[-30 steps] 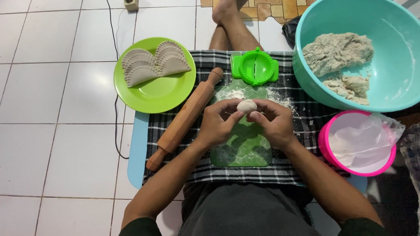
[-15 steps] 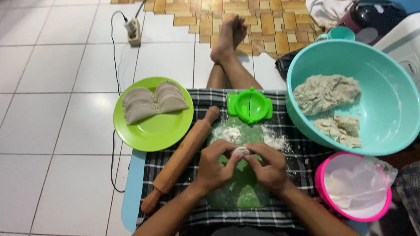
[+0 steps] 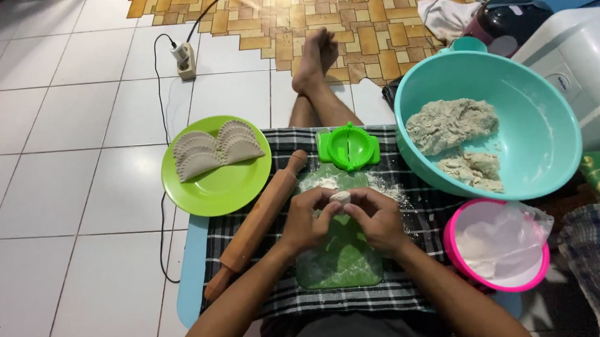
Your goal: Preparing filled dough balls by hand, which involves flattening dough, adding a small amount of filling, and rolling it into a ball.
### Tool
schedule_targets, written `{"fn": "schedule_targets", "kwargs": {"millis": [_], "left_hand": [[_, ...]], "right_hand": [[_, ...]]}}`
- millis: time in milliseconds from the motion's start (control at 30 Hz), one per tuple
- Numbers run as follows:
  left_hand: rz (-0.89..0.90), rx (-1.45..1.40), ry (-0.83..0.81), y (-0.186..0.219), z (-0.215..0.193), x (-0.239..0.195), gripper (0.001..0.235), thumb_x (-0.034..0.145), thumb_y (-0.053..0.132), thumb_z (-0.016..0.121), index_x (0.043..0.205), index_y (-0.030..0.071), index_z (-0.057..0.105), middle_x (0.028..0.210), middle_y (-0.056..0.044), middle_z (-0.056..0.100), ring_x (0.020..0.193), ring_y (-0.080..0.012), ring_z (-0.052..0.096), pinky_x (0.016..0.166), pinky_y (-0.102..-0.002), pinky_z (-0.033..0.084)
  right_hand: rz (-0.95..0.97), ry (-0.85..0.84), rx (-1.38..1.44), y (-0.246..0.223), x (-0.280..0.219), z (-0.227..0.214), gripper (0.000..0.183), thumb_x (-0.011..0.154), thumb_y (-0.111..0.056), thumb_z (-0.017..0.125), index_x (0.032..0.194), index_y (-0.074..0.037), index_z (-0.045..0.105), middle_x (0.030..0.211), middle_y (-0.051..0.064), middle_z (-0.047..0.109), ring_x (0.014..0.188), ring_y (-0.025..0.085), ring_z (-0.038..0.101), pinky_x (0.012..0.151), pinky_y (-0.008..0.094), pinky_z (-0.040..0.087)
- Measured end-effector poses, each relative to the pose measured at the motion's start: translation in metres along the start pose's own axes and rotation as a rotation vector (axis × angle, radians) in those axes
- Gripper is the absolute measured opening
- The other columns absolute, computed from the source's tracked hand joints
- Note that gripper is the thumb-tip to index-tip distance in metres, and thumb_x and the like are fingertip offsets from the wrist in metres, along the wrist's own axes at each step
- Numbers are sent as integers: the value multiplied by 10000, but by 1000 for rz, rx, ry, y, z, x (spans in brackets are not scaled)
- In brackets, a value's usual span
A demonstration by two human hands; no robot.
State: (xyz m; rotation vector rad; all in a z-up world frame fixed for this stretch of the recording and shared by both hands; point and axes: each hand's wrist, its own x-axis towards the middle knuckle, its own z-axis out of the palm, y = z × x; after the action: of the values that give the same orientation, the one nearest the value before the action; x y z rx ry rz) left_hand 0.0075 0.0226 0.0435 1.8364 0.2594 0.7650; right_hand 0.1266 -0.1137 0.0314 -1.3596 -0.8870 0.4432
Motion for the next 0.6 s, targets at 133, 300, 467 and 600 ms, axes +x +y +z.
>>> {"fn": "schedule_targets", "kwargs": {"millis": [133,300,467,600], "left_hand": [[45,43,19,9,-2,1,99,893,64,755,986,32,761,717,-125,740,651,-307,736,606,-376,583],[-19,-258,35,6,-5,-7,128,949,54,724,1070,15,733,942,-149,724,878,-279,746,738,-418,621],[-34,-236,5,8,-3,-12,217,954,213,755,1047,19,728,864,-134,644,742,-189,642,644,-376,566],[14,-183,-15,-3,-6,-11,219,987,286,730,872,102,760,702,-56,611,576,-109,537,532,-283,446]], "right_hand": [[-31,-18,-61,-17,10,3,149,923,6,732,1059,47,776,824,165,766,786,193,732,721,389,617],[-10,-122,-61,-12,5,-3,280,958,-98,720,1198,46,727,974,221,773,972,283,764,819,467,613],[-226,-128,-376,23,-1,-9,105,949,-138,739,917,-43,768,665,119,710,627,309,718,589,397,564],[-257,-217,-300,3,2,-4,138,931,-120,747,806,-63,730,637,107,675,565,294,661,558,365,526]]}}
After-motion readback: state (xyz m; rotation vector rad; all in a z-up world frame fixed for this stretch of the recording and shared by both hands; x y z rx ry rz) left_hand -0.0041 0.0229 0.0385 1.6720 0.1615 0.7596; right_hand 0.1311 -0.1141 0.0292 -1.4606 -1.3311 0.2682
